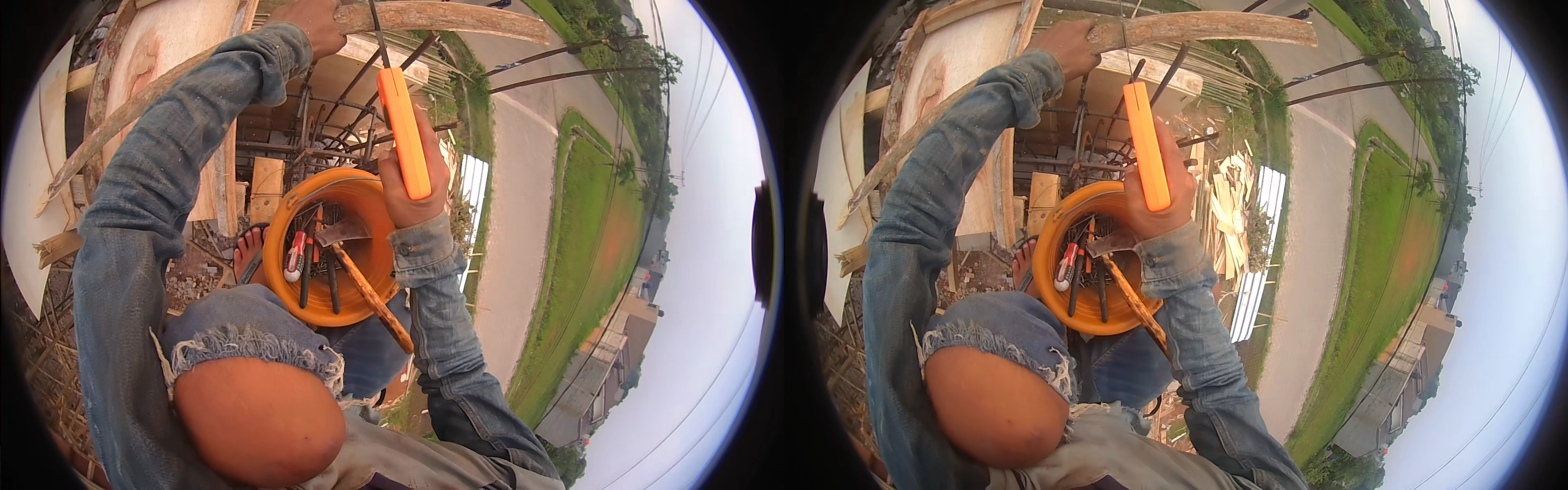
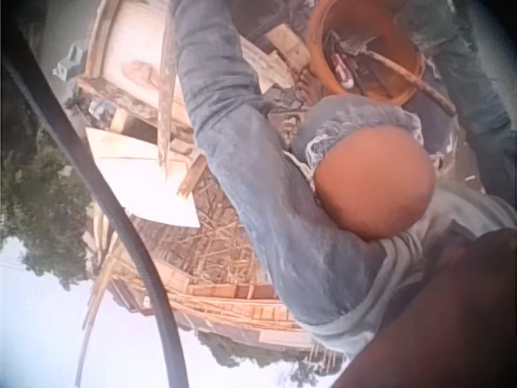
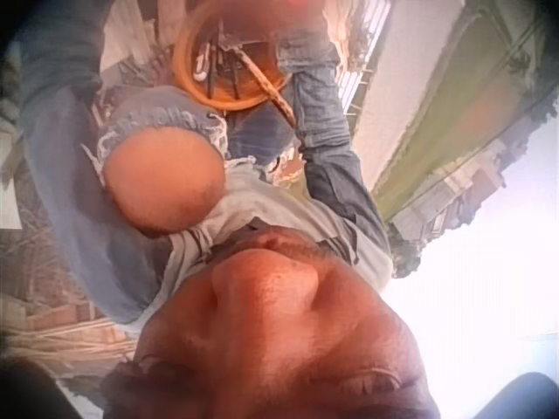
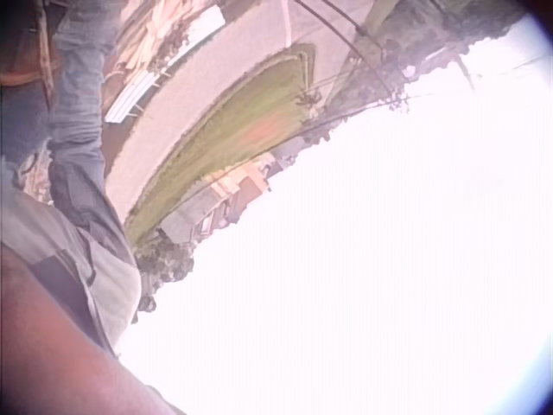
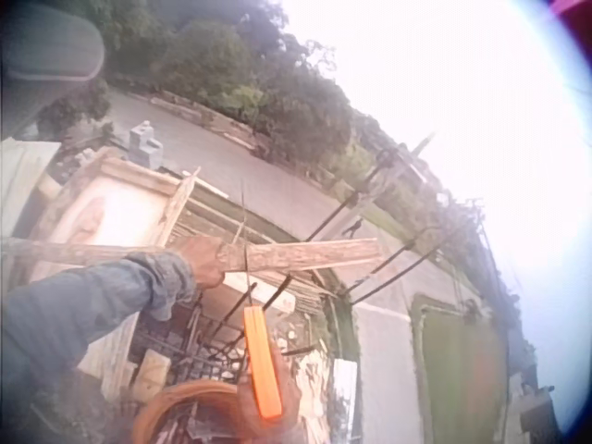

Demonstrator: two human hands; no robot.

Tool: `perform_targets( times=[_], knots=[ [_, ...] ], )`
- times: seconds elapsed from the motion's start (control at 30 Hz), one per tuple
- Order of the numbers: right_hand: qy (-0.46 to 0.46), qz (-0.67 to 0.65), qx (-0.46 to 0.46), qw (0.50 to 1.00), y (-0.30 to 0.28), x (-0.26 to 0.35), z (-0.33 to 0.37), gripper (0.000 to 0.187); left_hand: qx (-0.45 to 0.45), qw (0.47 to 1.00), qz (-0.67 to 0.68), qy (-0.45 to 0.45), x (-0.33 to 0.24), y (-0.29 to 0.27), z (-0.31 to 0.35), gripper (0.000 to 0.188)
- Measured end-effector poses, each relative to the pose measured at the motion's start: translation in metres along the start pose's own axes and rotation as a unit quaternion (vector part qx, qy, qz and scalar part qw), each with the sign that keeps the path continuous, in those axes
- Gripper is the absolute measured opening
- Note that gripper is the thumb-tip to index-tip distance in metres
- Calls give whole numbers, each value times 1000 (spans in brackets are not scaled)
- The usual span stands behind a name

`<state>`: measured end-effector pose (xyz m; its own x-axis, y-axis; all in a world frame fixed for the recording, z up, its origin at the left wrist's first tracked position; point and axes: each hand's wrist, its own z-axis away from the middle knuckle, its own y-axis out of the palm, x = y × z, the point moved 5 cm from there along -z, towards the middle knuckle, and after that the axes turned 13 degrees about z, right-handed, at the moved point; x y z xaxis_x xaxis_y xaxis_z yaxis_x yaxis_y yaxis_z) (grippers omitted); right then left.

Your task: The person assembles a wooden frame by positioning planks, sawing them to size, and securing them with a hammer and nails. The person also uses a small axe to trim wood edges and adjusts the frame components during construction.

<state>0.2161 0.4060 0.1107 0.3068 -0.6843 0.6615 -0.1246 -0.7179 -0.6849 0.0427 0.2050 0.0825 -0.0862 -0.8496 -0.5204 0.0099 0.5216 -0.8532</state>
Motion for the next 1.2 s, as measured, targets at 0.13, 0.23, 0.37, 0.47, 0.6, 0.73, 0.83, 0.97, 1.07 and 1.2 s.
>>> perform_targets(
  times=[0.13,0.23,0.37,0.47,0.6,0.73,0.83,0.97,1.07,1.2],
  knots=[
    [13,13,30,999,-9,14,34,59,-11,1000,-1,-2,13,-7,9,46],
    [42,79,46,995,-52,10,140,59,-31,999,-11,-21,15,-4,13,46],
    [24,56,53,997,-38,10,107,60,-4,999,-1,-46,14,-6,16,47],
    [-3,2,15,1000,9,-5,-11,62,-25,1000,12,-9,9,-5,2,46],
    [-5,-11,27,1000,3,10,9,64,-11,999,8,-30,21,-4,6,44],
    [51,57,61,995,-57,20,147,64,-34,999,-7,-32,16,-1,12,43],
    [69,63,74,993,-54,16,136,63,-14,999,16,-24,6,-8,13,44],
    [4,-20,24,1000,10,-3,-19,59,6,999,18,-34,0,-11,9,46],
    [20,-30,52,998,6,6,-5,60,20,999,7,-37,9,-8,12,48],
    [64,62,99,991,-56,8,119,62,-10,999,14,-40,15,-1,16,47]
  ],
)
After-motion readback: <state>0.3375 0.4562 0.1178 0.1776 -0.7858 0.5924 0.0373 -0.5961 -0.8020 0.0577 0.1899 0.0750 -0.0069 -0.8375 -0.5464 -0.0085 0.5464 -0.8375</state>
